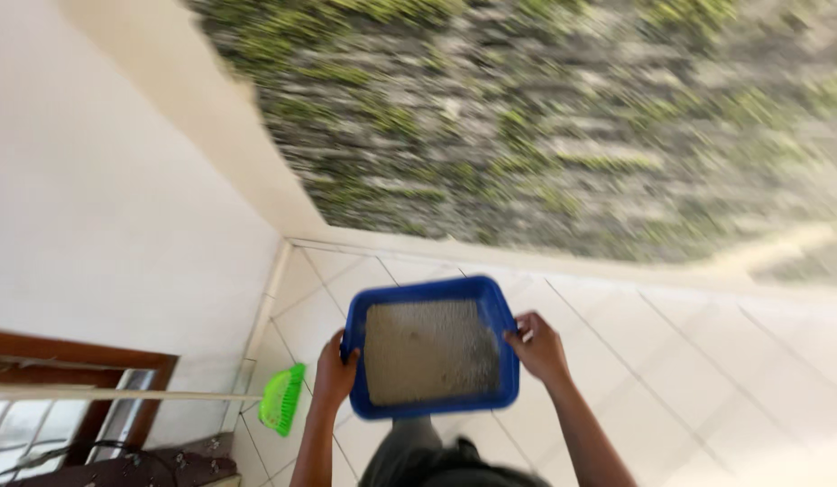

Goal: The person sweeps a tiled floor using a green broom, moving debris toward a corner. They then pick up a blue litter box containing grey granular material and carry it out of the room through a wooden door into an outdoor area.

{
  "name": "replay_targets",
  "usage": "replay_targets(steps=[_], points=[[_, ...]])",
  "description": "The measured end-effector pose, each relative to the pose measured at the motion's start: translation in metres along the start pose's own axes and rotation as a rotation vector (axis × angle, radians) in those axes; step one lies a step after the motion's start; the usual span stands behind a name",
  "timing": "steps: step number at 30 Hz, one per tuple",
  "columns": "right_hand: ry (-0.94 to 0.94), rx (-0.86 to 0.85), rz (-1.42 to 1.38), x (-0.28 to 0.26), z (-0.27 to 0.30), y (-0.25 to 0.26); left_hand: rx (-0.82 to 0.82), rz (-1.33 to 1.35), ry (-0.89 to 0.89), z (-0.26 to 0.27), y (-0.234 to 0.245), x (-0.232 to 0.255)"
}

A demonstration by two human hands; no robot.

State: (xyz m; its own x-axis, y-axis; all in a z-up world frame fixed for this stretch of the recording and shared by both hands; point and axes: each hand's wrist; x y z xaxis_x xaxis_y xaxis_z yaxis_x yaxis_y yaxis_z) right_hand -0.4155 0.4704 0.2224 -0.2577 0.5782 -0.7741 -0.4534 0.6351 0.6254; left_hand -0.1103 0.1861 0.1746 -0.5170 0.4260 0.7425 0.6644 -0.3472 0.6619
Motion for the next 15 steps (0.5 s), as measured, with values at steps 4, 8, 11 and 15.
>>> replay_targets(steps=[4,8,11,15], points=[[-0.14,0.175,0.085,0.024,0.056,0.082,-0.243,0.07,0.016,-0.001,-0.044,0.081],[-0.309,0.266,0.065,0.048,0.097,0.145,-0.439,0.061,-0.032,-0.004,-0.098,0.163],[-0.486,0.333,0.009,0.072,0.12,0.181,-0.569,0.086,-0.106,-0.007,-0.149,0.209],[-0.597,0.46,0.042,0.118,0.133,0.219,-0.725,0.131,-0.185,-0.01,-0.225,0.266]])
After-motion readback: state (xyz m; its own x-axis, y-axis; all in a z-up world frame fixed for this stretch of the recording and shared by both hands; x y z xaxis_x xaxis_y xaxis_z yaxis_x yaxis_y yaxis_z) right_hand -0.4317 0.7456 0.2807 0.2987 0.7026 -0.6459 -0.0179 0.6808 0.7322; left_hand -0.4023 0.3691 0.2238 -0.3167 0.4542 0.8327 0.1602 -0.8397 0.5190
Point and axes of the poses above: each hand's wrist, its own z-axis away from the middle knuckle, its own y-axis out of the back of the hand, x = y × z, and after that the axes turned 2 degrees about x, right-handed
